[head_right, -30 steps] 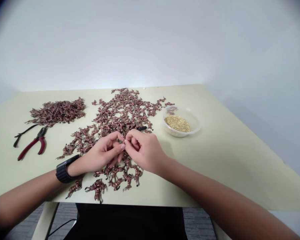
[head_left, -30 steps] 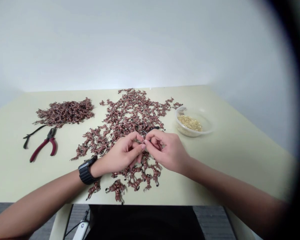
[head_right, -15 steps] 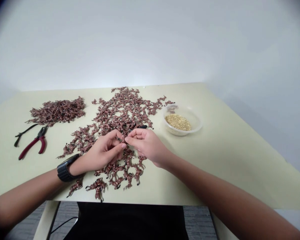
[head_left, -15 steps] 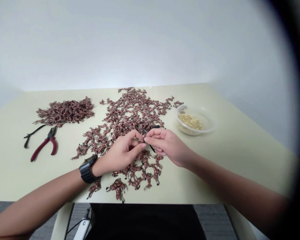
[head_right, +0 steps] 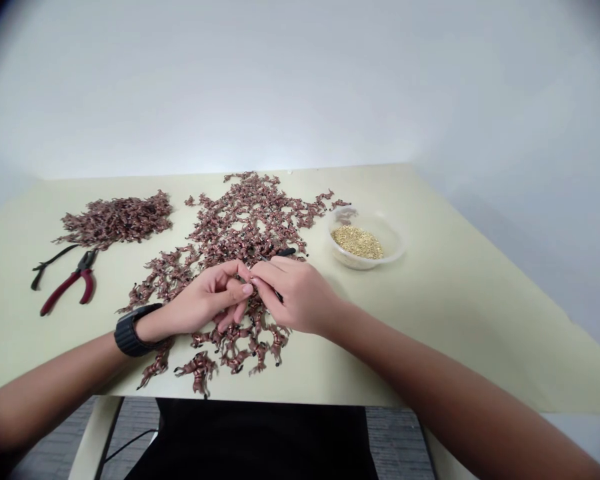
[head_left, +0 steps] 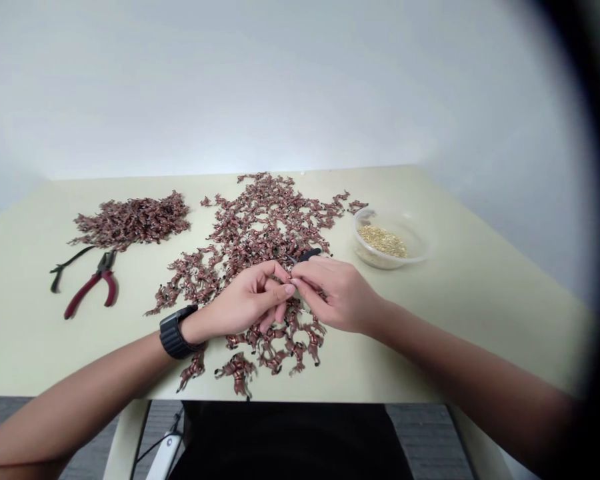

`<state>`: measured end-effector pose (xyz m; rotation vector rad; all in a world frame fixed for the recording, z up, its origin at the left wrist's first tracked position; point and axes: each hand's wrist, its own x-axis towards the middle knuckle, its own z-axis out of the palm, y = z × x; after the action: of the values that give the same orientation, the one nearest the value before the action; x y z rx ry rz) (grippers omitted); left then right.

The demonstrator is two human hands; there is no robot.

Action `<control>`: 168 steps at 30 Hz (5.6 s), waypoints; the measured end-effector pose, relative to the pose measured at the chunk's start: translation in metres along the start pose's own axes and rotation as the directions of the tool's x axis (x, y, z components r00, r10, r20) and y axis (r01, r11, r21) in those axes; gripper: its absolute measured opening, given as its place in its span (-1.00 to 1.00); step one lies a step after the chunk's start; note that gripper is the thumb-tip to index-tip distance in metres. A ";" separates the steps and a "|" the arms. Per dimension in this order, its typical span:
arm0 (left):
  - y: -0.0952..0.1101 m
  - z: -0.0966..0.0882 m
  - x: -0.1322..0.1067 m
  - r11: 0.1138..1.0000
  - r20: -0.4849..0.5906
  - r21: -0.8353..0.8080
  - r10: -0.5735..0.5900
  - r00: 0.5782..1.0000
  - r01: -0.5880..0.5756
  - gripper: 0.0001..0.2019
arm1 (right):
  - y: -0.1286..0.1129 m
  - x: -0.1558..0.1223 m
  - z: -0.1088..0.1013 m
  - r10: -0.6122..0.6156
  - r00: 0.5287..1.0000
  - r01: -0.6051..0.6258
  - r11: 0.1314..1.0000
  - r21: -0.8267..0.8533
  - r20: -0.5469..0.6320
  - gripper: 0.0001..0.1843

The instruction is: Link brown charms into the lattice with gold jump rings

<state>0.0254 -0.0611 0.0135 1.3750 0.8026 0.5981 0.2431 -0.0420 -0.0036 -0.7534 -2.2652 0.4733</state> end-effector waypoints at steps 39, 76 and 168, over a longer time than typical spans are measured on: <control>-0.011 -0.002 0.000 0.744 -0.146 0.661 0.256 0.956 -0.098 -0.81 | -0.018 0.011 0.006 0.599 0.784 -0.576 0.606 0.549 0.162 -0.80; -0.011 -0.003 -0.003 0.651 -0.102 0.747 0.315 0.944 -0.137 -0.82 | -0.012 0.005 0.004 0.428 0.896 -0.437 0.802 0.408 0.118 -0.84; -0.001 -0.020 0.005 0.631 -0.301 0.776 0.372 0.878 -0.001 -0.72 | -0.003 0.008 -0.023 0.339 0.912 -0.357 0.933 0.039 0.230 -0.77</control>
<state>0.0128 -0.0446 0.0118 2.1742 1.3919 0.8020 0.2534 -0.0368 0.0180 -1.1196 -2.3000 0.8491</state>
